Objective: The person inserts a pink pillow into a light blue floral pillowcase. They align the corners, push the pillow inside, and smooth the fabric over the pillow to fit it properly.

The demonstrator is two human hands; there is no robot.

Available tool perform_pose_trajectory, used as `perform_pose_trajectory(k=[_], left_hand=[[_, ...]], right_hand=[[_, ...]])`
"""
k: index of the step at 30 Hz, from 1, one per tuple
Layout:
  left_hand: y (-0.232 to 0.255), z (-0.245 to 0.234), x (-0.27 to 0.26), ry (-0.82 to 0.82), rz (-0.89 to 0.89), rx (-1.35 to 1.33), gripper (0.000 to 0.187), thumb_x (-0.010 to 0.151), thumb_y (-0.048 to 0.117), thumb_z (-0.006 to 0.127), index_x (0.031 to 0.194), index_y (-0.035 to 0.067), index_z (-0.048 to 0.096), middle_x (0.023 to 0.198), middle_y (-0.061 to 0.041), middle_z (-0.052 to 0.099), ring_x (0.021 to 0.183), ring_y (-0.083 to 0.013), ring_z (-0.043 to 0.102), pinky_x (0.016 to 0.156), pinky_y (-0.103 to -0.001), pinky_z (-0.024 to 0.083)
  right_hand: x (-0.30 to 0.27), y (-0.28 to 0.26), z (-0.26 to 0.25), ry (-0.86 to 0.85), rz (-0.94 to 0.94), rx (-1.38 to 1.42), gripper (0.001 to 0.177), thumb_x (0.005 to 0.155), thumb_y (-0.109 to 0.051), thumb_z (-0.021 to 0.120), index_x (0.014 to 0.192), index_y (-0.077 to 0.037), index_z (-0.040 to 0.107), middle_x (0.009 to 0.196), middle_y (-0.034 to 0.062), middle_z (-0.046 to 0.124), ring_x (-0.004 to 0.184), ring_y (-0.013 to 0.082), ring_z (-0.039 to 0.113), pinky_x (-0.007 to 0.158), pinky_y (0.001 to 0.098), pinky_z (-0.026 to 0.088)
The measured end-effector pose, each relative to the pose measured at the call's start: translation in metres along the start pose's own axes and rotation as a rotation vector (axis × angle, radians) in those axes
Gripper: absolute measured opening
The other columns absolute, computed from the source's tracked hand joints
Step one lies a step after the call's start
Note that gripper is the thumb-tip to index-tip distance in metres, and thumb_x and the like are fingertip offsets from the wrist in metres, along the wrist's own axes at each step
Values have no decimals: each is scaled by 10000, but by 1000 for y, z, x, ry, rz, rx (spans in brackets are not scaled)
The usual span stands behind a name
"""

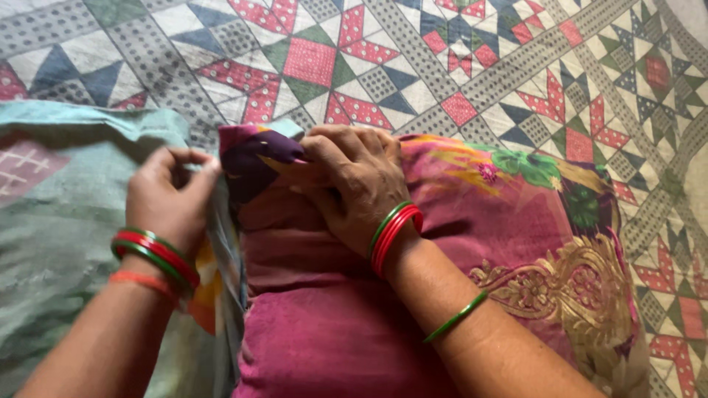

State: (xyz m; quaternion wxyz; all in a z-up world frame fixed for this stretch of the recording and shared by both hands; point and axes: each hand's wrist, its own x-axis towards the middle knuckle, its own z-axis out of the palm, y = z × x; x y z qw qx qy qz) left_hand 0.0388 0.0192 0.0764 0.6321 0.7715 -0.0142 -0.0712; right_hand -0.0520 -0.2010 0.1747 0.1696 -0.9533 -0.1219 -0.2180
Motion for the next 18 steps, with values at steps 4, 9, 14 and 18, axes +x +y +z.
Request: perform_pose_trajectory(k=[4, 9, 14, 18], left_hand=[[8, 11, 13, 1, 68, -314, 94, 1027, 118, 720, 1026, 34, 680, 933, 19, 702, 815, -36, 628, 761, -204, 530], [50, 6, -1, -46, 230, -184, 58, 1061, 70, 674, 1036, 19, 662, 962, 11, 703, 851, -40, 634, 783, -203, 535], [89, 8, -16, 4, 302, 233, 109, 1026, 125, 700, 1011, 18, 687, 910, -57, 744, 823, -121, 715, 746, -272, 548], [99, 13, 4, 59, 367, 522, 149, 979, 162, 738, 1000, 15, 722, 906, -151, 745, 818, -266, 733, 762, -389, 558]], right_hand=[[-4, -4, 3, -32, -5, 13, 375, 945, -352, 738, 1257, -173, 635, 1321, 4, 638, 1246, 263, 583, 1110, 484, 377], [-3, -5, 7, -45, 10, 21, 369, 962, -377, 712, 1265, -183, 635, 1335, -2, 635, 1251, 256, 583, 1128, 476, 376], [-1, -5, 8, -32, 21, 24, 356, 946, -363, 703, 1253, -194, 640, 1325, -6, 641, 1246, 253, 585, 1113, 465, 371], [-1, -8, 3, -53, 34, 40, 318, 941, -348, 704, 1213, -194, 647, 1287, -11, 650, 1210, 249, 587, 1103, 454, 380]])
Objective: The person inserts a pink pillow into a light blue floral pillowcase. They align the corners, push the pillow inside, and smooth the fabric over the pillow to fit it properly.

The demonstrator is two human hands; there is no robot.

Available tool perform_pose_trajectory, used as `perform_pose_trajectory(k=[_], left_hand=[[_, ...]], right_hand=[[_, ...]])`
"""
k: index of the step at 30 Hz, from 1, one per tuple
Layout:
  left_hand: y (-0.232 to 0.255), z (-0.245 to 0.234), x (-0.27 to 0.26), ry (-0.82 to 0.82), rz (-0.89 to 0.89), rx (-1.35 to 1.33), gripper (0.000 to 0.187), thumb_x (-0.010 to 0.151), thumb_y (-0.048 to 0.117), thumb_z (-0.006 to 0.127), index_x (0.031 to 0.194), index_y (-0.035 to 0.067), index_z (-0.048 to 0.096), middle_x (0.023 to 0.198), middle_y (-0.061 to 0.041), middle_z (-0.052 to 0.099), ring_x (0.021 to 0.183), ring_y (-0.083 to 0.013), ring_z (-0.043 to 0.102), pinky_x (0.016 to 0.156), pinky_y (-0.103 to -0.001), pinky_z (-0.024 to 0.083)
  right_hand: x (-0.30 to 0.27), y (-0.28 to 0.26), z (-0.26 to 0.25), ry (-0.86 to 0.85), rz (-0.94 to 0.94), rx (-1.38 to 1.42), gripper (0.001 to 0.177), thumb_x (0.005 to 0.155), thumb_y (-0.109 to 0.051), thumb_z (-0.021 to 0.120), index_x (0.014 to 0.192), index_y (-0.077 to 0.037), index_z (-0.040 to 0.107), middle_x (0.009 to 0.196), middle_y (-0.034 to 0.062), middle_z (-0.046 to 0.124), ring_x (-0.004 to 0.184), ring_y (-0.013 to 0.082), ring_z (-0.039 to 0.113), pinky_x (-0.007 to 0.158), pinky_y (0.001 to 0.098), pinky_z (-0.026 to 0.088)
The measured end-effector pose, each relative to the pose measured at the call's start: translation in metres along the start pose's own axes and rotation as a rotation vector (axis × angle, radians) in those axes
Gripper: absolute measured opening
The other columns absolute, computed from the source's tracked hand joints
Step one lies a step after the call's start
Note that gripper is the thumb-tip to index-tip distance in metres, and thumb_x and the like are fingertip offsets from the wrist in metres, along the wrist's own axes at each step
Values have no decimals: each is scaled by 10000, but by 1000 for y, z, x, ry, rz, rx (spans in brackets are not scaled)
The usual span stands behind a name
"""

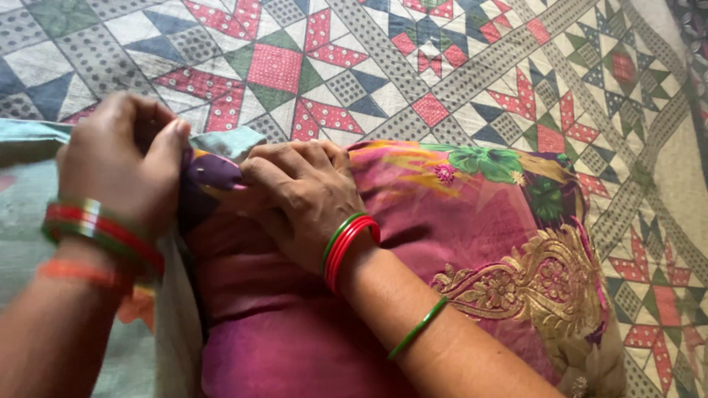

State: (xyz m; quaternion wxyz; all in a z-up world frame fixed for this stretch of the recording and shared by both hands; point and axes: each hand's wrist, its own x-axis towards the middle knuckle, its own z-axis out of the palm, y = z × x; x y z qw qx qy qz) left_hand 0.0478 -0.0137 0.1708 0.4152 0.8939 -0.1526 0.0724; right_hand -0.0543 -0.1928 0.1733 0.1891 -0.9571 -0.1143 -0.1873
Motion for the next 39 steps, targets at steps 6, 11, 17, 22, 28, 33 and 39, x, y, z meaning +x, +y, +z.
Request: perform_pose_trajectory(k=[6, 11, 17, 22, 28, 33, 39], left_hand=[[26, 19, 30, -204, 25, 92, 137, 922, 226, 755, 991, 107, 745, 943, -140, 761, 840, -305, 742, 801, -440, 562], [54, 37, 11, -195, -165, 85, 130, 903, 215, 734, 1014, 148, 722, 950, -132, 758, 869, -373, 717, 799, -487, 539], [27, 70, -24, -39, 2, 14, 197, 949, 32, 623, 1128, 90, 684, 1102, -184, 727, 1069, -385, 683, 924, -468, 527], [17, 73, -91, -3, 83, -45, 565, 893, -22, 560, 1451, 51, 516, 1423, -200, 606, 1300, -369, 588, 1074, -447, 450], [5, 79, -102, -45, 96, 46, 626, 924, 19, 522, 1538, 18, 405, 1544, -191, 493, 1417, -346, 479, 1174, -443, 367], [2, 78, -113, -167, 54, 209, 691, 940, 142, 496, 1592, 39, 292, 1604, -169, 389, 1486, -309, 360, 1163, -540, 265], [3, 66, -128, -198, 27, 265, 696, 948, 212, 501, 1594, 73, 284, 1619, -139, 359, 1501, -295, 311, 1160, -597, 231]], right_hand=[[-2, -1, 0, 13, -30, 22, 359, 907, -335, 715, 1207, -151, 648, 1275, 18, 658, 1224, 254, 589, 1114, 454, 382], [-8, 11, 19, 6, 28, 6, 402, 866, -327, 716, 1181, -85, 651, 1259, 83, 659, 1228, 287, 590, 1120, 466, 397], [16, 33, 71, -71, 239, -196, 253, 941, -246, 670, 1179, -164, 689, 1295, 47, 675, 1245, 262, 610, 1123, 452, 408], [25, 29, 69, -197, 408, -111, 490, 811, -341, 666, 1272, -181, 614, 1286, 80, 624, 1251, 293, 552, 1085, 458, 386], [16, 17, 71, -184, 295, -275, 579, 931, -373, 524, 1471, -175, 457, 1565, 127, 387, 1470, 337, 323, 1191, 580, 205], [-37, -13, 36, -187, 215, -252, 641, 966, -339, 500, 1545, -78, 417, 1619, 174, 373, 1512, 362, 312, 1220, 610, 173], [-114, -79, -19, -203, 152, -196, 698, 914, -341, 574, 1501, 23, 473, 1585, 218, 452, 1506, 361, 371, 1235, 618, 160]])
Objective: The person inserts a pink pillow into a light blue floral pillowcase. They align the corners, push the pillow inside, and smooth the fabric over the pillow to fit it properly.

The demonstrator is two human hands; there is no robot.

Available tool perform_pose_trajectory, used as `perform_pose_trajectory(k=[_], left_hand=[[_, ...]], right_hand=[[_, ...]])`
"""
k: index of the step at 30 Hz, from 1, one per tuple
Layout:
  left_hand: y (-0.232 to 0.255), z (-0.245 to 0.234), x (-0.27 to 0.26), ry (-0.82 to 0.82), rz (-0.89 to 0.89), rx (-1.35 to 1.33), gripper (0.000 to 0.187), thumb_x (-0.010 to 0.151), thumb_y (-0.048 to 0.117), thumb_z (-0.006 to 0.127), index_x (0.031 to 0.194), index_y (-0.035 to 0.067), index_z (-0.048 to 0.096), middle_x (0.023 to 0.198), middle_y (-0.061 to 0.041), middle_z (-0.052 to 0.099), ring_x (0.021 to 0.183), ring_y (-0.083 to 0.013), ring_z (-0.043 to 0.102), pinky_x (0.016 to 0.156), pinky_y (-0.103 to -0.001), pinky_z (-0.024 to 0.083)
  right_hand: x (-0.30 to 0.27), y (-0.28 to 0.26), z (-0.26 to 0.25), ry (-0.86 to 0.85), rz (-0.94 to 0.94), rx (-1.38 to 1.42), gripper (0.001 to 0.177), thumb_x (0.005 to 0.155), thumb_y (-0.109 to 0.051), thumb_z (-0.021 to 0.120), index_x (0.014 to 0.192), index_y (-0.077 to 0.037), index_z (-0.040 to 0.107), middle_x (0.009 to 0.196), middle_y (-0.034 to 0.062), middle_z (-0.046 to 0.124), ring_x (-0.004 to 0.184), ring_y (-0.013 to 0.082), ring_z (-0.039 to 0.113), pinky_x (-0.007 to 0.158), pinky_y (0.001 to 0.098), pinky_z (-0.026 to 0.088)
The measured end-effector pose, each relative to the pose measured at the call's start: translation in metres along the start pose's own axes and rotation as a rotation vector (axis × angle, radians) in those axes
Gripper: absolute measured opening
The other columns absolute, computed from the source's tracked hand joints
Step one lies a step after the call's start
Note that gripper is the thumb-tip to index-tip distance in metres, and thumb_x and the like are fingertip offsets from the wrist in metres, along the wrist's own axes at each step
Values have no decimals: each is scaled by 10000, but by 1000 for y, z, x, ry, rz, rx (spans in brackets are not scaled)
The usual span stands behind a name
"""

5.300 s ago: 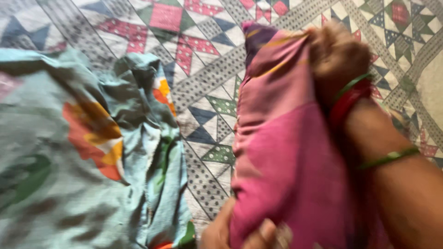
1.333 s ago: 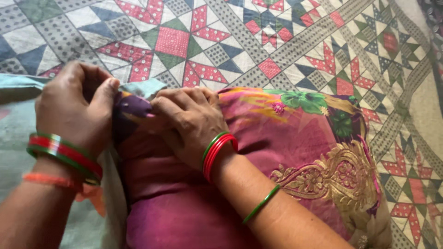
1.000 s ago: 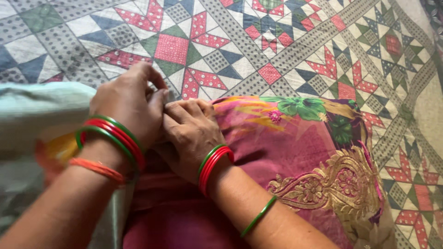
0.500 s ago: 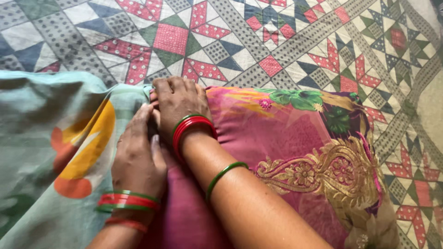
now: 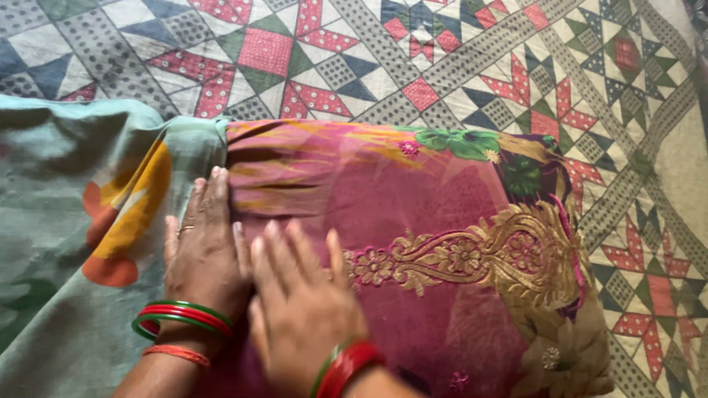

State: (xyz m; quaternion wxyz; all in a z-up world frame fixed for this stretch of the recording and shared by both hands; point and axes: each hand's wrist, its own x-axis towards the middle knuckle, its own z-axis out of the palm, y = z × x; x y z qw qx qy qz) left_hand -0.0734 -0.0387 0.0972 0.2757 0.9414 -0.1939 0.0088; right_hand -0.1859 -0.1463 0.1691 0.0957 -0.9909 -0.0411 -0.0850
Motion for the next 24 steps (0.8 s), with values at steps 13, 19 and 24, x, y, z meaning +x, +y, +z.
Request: perform_pose_trajectory(k=[13, 19, 24], left_hand=[[6, -6, -5, 220, 37, -115, 504, 945, 120, 636, 1443, 122, 555, 1489, -126, 572, 1381, -325, 523, 1146, -473, 415], [12, -29, -39, 270, 39, -79, 492, 913, 116, 645, 1396, 80, 559, 1375, -179, 596, 1284, -380, 562, 1082, -482, 428], [-3, -35, -96, 225, -255, -174, 423, 969, 159, 634, 1378, 76, 567, 1231, -142, 634, 1166, -338, 597, 991, -457, 480]], right_hand=[[-3, 5, 18, 96, 31, 80, 717, 872, -337, 622, 1513, -39, 501, 1588, 143, 483, 1521, 293, 392, 1275, 573, 149], [0, 6, 21, 127, 17, 58, 677, 893, -331, 633, 1520, -101, 519, 1582, 134, 472, 1502, 292, 393, 1257, 573, 168], [0, 3, 24, 128, 17, 33, 642, 891, -319, 645, 1495, -127, 542, 1562, 120, 488, 1489, 284, 404, 1250, 580, 195]])
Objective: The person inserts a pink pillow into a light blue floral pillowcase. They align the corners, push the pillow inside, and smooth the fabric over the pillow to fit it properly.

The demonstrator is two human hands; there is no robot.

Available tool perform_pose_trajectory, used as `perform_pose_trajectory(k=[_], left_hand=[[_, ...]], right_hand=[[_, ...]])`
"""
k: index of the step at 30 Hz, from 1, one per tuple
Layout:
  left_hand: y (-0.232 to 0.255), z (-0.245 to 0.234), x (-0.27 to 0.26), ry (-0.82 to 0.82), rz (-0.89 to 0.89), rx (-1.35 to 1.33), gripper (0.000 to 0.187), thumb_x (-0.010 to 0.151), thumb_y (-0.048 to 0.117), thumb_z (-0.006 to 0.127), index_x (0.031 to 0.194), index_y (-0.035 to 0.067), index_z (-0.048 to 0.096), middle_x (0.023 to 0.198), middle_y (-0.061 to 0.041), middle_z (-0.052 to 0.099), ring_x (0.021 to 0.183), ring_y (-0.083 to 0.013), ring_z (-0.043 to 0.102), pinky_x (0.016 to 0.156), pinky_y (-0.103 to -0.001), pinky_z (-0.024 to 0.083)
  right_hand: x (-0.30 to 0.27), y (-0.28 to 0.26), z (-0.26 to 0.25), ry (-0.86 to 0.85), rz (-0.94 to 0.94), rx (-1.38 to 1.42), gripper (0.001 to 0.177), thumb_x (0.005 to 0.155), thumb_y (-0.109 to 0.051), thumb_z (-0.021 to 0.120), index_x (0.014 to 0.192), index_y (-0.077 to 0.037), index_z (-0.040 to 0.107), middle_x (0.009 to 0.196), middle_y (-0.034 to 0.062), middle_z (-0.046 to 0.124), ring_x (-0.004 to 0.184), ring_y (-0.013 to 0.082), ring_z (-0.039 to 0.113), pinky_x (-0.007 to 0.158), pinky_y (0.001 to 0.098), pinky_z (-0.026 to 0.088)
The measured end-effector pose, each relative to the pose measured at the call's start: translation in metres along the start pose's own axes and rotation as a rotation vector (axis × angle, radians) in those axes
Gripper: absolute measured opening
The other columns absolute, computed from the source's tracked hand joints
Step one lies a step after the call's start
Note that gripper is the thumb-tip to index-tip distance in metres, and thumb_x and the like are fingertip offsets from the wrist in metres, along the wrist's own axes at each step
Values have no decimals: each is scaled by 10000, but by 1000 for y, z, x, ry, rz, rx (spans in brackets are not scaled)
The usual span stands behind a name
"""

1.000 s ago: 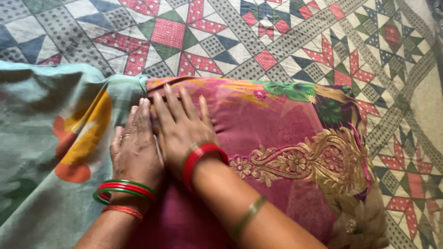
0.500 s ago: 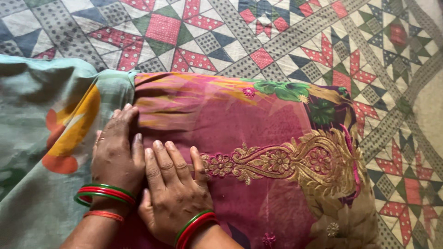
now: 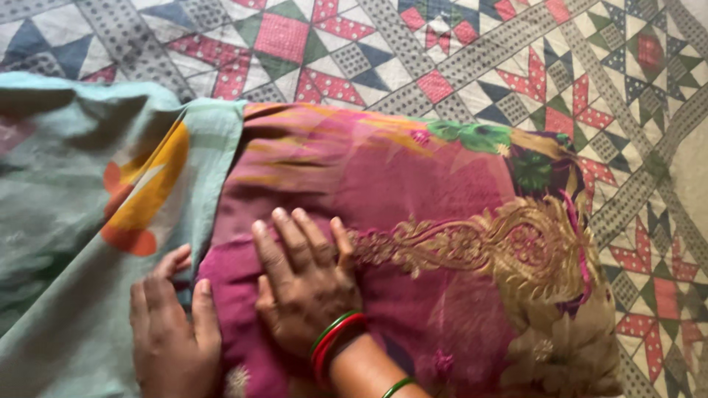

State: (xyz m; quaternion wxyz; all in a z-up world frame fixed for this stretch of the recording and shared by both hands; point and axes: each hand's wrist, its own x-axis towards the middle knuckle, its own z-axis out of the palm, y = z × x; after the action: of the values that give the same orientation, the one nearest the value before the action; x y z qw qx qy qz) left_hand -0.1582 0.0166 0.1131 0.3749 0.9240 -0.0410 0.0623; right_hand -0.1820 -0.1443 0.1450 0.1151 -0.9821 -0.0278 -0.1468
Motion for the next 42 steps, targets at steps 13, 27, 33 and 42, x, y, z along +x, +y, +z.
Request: perform_pose_trajectory(k=[13, 27, 33, 42], left_hand=[[-33, -30, -25, -243, -471, -162, 220, 909, 265, 696, 1066, 121, 751, 919, -89, 792, 859, -212, 786, 770, -360, 564], [-71, -19, -32, -404, -561, -397, 255, 929, 217, 686, 1053, 6, 757, 893, -91, 799, 774, -137, 710, 709, -292, 549], [-74, -26, -41, -440, -521, -202, 276, 937, 183, 648, 1145, 53, 774, 941, -96, 808, 829, -131, 733, 760, -290, 541], [-105, -29, -68, -574, -649, -630, 311, 926, 77, 639, 1209, -11, 731, 1076, -93, 803, 943, -139, 730, 847, -287, 578]], right_hand=[[-6, -6, 6, 65, -23, -67, 591, 882, -278, 641, 1456, -155, 573, 1525, 105, 512, 1457, 281, 429, 1240, 565, 217], [-67, -25, -36, -127, -344, 113, 962, 767, -655, 651, 1562, -210, 344, 1634, 183, 293, 1525, 370, 278, 1219, 670, 111], [-100, -30, -39, -233, -401, -31, 873, 784, -491, 711, 1538, -166, 416, 1599, 155, 388, 1482, 329, 354, 1204, 603, 185], [-102, -17, -45, -139, -438, 93, 704, 818, -384, 715, 1446, -110, 551, 1434, 103, 565, 1334, 264, 534, 1156, 466, 351]])
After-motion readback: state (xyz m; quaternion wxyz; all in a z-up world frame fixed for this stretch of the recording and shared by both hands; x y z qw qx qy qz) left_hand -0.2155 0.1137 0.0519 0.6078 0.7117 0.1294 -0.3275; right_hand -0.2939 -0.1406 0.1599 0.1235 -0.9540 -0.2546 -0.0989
